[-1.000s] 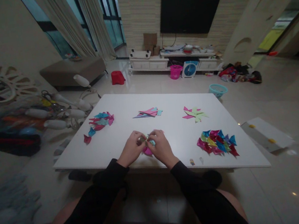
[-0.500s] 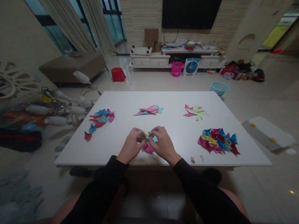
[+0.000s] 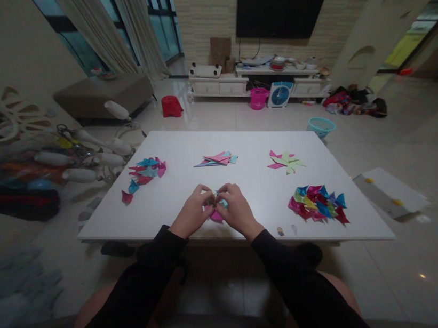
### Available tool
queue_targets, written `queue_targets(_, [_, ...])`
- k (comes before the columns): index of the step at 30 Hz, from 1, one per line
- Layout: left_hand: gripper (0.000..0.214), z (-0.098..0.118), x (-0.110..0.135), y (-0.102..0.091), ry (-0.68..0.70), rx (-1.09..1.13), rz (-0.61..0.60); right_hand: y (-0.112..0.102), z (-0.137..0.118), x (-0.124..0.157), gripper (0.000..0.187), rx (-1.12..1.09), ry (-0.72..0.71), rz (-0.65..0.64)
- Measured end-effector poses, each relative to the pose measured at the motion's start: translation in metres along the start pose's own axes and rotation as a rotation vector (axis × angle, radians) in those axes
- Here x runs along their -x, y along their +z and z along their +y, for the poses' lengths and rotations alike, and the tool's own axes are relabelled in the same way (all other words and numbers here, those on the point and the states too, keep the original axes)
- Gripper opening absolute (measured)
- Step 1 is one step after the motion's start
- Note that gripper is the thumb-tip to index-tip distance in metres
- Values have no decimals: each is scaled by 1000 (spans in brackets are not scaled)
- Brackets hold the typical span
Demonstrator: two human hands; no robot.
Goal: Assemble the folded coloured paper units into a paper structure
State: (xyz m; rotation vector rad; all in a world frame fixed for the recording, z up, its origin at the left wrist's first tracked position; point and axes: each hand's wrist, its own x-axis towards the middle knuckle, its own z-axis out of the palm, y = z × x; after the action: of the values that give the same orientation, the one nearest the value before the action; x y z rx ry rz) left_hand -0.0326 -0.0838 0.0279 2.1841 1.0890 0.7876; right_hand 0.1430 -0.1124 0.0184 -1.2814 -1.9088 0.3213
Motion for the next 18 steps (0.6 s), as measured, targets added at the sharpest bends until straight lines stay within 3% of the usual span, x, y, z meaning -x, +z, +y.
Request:
queue_targets(11, [26,2,1,-2,30,16,5,-4,1,-2,7,66,-14,-29])
queue_targets(14, [44,4,1,-4,-10,82,78,-16,18,-7,7,134,38,11])
queue_targets(18, [47,5,0,-10,-74,99,132,-36,52,-8,11,309,229,22])
